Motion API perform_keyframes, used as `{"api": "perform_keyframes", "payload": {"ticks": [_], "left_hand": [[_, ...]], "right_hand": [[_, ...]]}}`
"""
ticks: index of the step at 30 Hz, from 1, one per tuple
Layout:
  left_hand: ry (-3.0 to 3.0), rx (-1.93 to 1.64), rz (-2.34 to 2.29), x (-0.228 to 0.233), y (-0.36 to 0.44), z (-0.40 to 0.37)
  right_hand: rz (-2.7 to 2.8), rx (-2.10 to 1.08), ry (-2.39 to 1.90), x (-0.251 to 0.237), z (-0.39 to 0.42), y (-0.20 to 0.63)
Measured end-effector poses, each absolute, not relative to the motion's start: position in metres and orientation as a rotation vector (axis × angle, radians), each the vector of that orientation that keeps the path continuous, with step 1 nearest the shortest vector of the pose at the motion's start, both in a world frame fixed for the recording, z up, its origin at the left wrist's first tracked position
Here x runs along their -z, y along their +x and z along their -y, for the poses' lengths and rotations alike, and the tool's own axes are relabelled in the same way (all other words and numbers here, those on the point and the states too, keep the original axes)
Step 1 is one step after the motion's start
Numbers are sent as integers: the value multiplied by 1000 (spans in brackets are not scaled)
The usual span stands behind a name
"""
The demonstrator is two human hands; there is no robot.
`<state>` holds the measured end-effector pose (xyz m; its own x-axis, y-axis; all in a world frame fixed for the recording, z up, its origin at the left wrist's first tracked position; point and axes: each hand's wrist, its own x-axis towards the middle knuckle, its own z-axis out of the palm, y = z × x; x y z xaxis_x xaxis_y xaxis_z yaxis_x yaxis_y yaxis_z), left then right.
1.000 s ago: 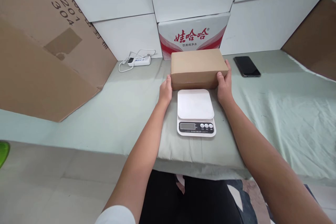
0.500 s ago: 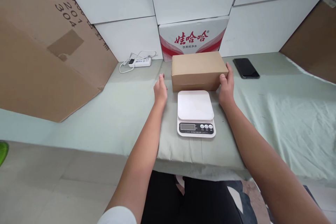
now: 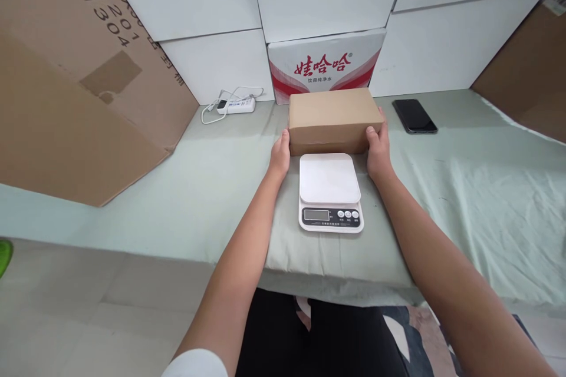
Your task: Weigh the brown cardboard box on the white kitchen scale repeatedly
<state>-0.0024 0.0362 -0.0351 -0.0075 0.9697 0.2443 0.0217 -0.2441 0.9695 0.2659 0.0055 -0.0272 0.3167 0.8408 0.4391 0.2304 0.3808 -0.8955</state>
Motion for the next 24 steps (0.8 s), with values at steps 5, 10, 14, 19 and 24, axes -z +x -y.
{"api": "perform_keyframes", "payload": {"ticks": [5, 10, 14, 19, 24], "left_hand": [[1394, -1413, -1019, 26, -5, -32], [1455, -1596, -929, 0, -13, -6], [1479, -1605, -909, -6, -22, 46], [1427, -1520, -917, 12, -28, 105], [1415, -1480, -920, 21, -28, 113]], "right_hand": [[1254, -534, -1123, 18, -1, 259], [1392, -437, -1048, -4, 24, 255], [1395, -344, -1074, -9, 69, 259], [1397, -350, -1090, 18, 119, 271], [1369, -354, -1108, 32, 128, 276]]}}
